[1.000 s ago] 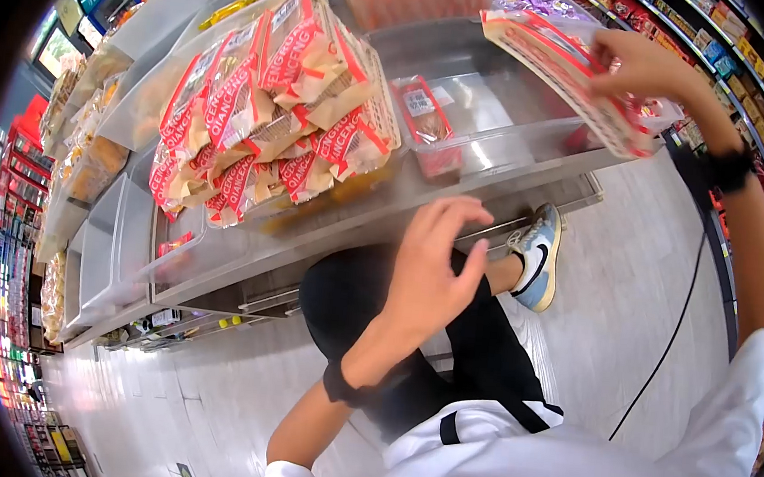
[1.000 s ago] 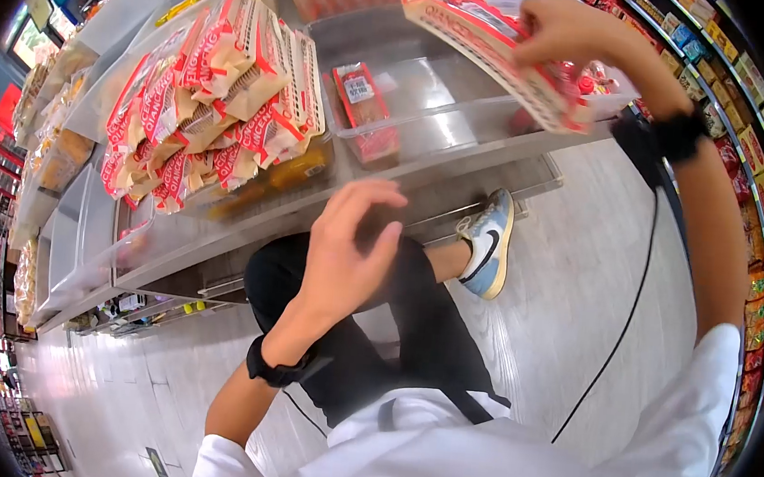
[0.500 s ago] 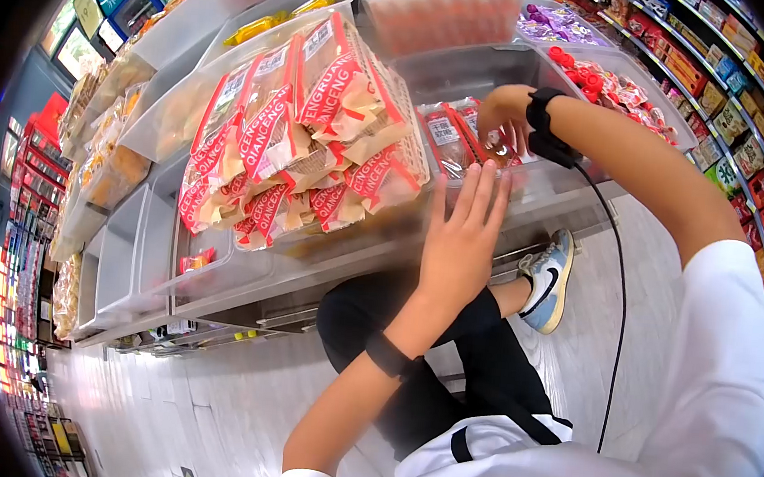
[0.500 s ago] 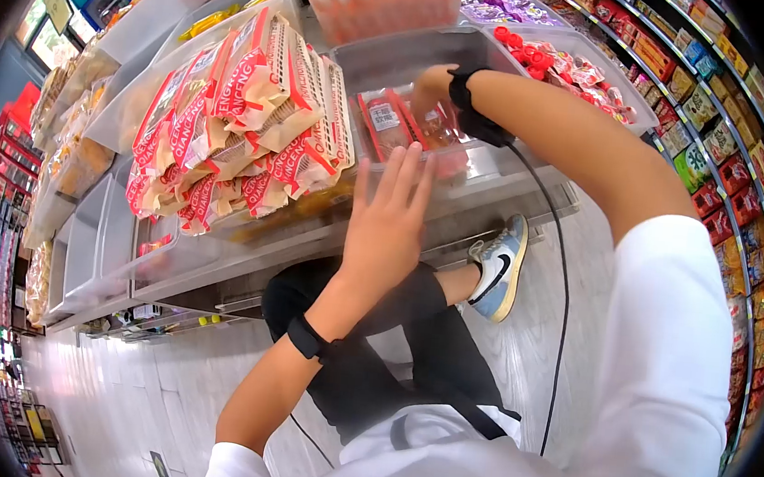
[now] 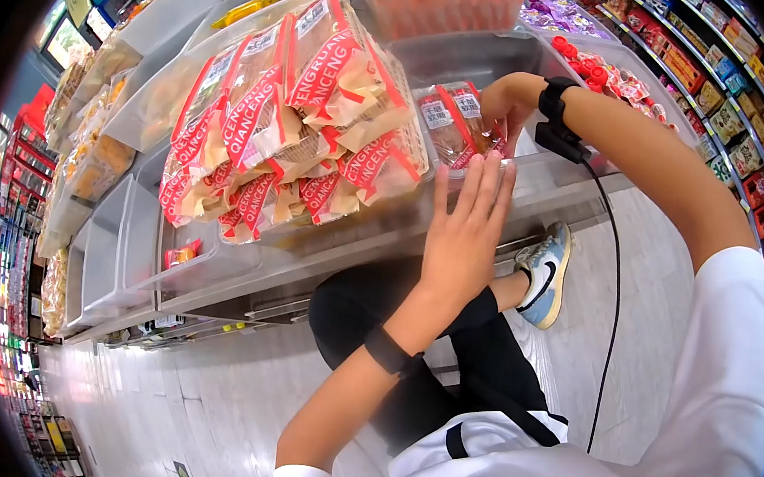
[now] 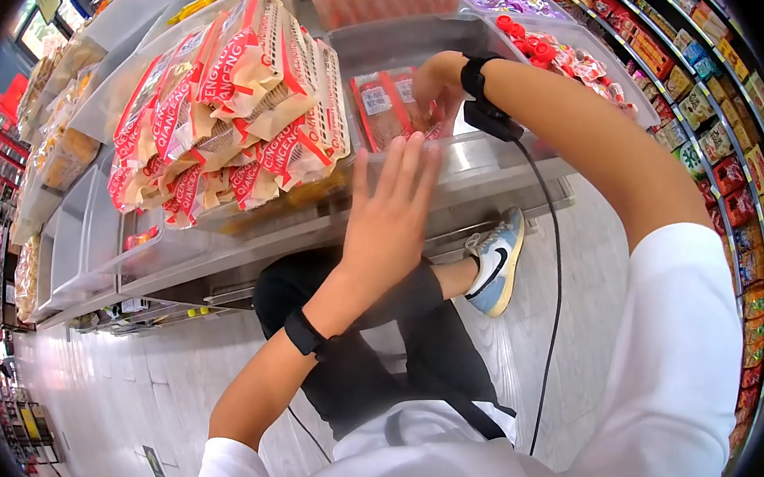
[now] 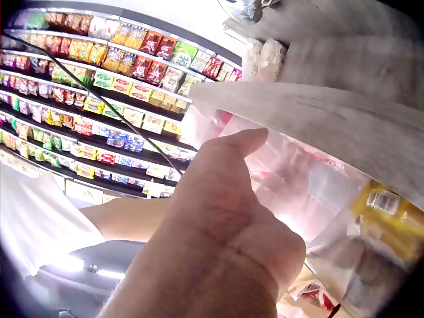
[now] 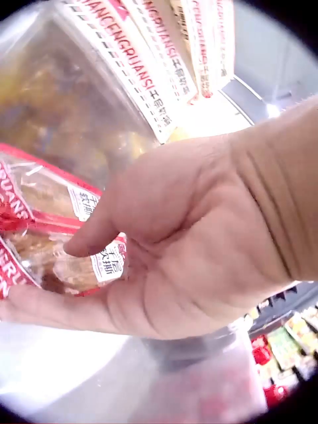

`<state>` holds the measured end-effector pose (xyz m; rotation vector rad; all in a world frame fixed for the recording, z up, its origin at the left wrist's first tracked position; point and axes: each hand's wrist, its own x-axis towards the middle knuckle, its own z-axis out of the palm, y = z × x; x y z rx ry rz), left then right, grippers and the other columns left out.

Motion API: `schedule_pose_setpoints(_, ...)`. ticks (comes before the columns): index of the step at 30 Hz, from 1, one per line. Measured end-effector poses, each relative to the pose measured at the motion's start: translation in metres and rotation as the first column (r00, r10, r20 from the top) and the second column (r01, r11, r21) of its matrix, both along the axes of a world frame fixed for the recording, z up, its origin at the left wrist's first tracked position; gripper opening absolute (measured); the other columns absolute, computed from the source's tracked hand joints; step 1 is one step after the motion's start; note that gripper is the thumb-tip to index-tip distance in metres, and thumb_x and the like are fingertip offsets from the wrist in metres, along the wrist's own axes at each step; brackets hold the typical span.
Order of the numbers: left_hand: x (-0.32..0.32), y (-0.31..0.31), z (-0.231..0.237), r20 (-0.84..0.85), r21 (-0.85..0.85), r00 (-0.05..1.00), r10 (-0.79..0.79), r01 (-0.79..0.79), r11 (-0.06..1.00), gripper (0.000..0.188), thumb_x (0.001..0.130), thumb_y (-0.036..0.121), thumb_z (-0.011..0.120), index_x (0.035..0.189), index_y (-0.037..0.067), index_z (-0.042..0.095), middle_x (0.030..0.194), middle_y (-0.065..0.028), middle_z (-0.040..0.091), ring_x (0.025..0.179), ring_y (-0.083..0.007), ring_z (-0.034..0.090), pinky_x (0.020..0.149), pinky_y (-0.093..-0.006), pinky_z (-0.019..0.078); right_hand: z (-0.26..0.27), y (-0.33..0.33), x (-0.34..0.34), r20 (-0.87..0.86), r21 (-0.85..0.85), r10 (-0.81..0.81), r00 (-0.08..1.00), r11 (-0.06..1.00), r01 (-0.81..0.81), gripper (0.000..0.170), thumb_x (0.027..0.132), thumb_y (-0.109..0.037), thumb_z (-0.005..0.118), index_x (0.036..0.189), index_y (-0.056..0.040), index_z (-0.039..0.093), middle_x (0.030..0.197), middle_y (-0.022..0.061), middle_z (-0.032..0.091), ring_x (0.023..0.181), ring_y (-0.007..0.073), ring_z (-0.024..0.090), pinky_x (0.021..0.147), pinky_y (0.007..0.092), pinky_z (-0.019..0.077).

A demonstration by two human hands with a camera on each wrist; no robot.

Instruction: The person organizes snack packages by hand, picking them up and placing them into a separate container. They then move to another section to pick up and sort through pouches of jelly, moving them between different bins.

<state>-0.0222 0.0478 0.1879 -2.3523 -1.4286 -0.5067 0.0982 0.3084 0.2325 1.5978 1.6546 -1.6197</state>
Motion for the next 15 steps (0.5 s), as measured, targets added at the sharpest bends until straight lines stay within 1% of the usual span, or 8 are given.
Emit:
schedule_pose_setpoints(3, 0.000, 0.002, -0.004, 0.112, 0.014, 0.992, -0.065, 0.064, 0.998, 0.082, 0.073, 0.007, 0.063, 0.149, 0.000, 0.034, 0.154, -0.0186, 0.033, 0.144, -0.0314, 0.031, 0.118, -0.0575, 0.0129, 0.026, -0.007, 0.001, 0.315, 0.246, 0.131, 0.940, 0.945, -0.214, 0.049, 0.090, -0.019, 0.062, 0.133, 0.0004, 0.052, 0.122, 0.0269, 0.061, 0.100, 0.0361, 0.070, 0.073, 0.0406, 0.0627)
schedule_pose_setpoints(8, 0.006, -0.001, -0.007, 0.153, -0.027, 0.986, -0.065, 0.070, 0.997, 0.082, 0.074, 0.008, 0.061, 0.150, 0.000, 0.032, 0.155, -0.0190, 0.032, 0.145, -0.0311, 0.030, 0.118, -0.0575, 0.0138, 0.022, -0.024, -0.014, 0.182, -0.053, 0.617, 0.766, 0.784, -0.619, 0.043, 0.088, -0.024, 0.068, 0.126, -0.0056, 0.058, 0.108, 0.0089, 0.070, 0.092, 0.0218, 0.070, 0.084, 0.0388, 0.0564)
schedule_pose_setpoints(9, 0.005, 0.000, -0.005, 0.170, -0.056, 0.985, -0.044, 0.054, 0.997, 0.083, 0.074, 0.008, 0.061, 0.151, 0.000, 0.032, 0.155, -0.0192, 0.032, 0.145, -0.0313, 0.030, 0.118, -0.0574, 0.0142, -0.019, -0.002, -0.011, 0.129, -0.190, 0.651, 0.748, 0.757, -0.625, 0.036, 0.086, -0.014, 0.054, 0.121, -0.0079, 0.062, 0.113, 0.0081, 0.068, 0.103, 0.0277, 0.066, 0.090, 0.0483, 0.0536)
schedule_pose_setpoints(10, 0.004, 0.003, -0.009, 0.157, -0.048, 0.987, -0.043, 0.051, 0.998, 0.084, 0.074, 0.010, 0.061, 0.152, -0.001, 0.030, 0.155, -0.0196, 0.032, 0.146, -0.0318, 0.029, 0.118, -0.0573, 0.0141, -0.063, 0.049, -0.001, -0.097, 0.089, 0.944, 0.314, 0.322, -0.942, 0.061, 0.083, -0.046, 0.071, 0.132, -0.0125, 0.057, 0.116, 0.0074, 0.065, 0.114, 0.0249, 0.060, 0.093, 0.0410, 0.0511)
schedule_pose_setpoints(11, 0.003, 0.004, -0.009, 0.128, -0.001, 0.991, -0.032, 0.033, 0.999, 0.085, 0.074, 0.011, 0.062, 0.152, -0.001, 0.029, 0.154, -0.0198, 0.032, 0.146, -0.0321, 0.028, 0.118, -0.0571, 0.0144, -0.032, -0.008, -0.017, 0.288, 0.085, 0.720, 0.631, 0.637, -0.766, 0.050, 0.086, -0.015, 0.053, 0.136, -0.0120, 0.056, 0.127, 0.0080, 0.064, 0.113, 0.0288, 0.060, 0.094, 0.0476, 0.0520)
schedule_pose_setpoints(13, 0.000, -0.001, -0.003, 0.132, -0.012, 0.991, -0.036, 0.038, 0.999, 0.087, 0.073, 0.012, 0.063, 0.152, -0.001, 0.028, 0.154, -0.0201, 0.033, 0.146, -0.0324, 0.028, 0.119, -0.0563, 0.0145, 0.013, -0.046, -0.040, 0.373, 0.089, 0.748, 0.550, 0.561, -0.823, 0.056, 0.088, -0.013, 0.052, 0.144, -0.0138, 0.050, 0.135, 0.0123, 0.059, 0.123, 0.0286, 0.056, 0.099, 0.0456, 0.0488)
schedule_pose_setpoints(14, -0.001, -0.004, 0.004, 0.161, -0.056, 0.986, -0.052, 0.062, 0.997, 0.089, 0.072, 0.012, 0.064, 0.152, -0.002, 0.027, 0.154, -0.0201, 0.033, 0.146, -0.0323, 0.027, 0.119, -0.0556, 0.0142, 0.016, -0.046, -0.041, 0.350, 0.062, 0.719, 0.601, 0.622, -0.780, 0.054, 0.088, -0.015, 0.056, 0.142, -0.0109, 0.051, 0.134, 0.0145, 0.058, 0.124, 0.0290, 0.056, 0.097, 0.0446, 0.0510)
schedule_pose_setpoints(15, -0.004, -0.007, 0.009, 0.239, -0.039, 0.967, -0.089, 0.101, 0.994, 0.074, 0.074, 0.009, 0.064, 0.144, -0.001, 0.041, 0.151, -0.0191, 0.037, 0.145, -0.0332, 0.029, 0.118, -0.0561, 0.0184, 0.020, -0.044, -0.039, 0.337, 0.088, 0.706, 0.622, 0.634, -0.768, 0.052, 0.089, -0.016, 0.060, 0.140, -0.0087, 0.053, 0.129, 0.0126, 0.062, 0.117, 0.0277, 0.059, 0.091, 0.0405, 0.0529)
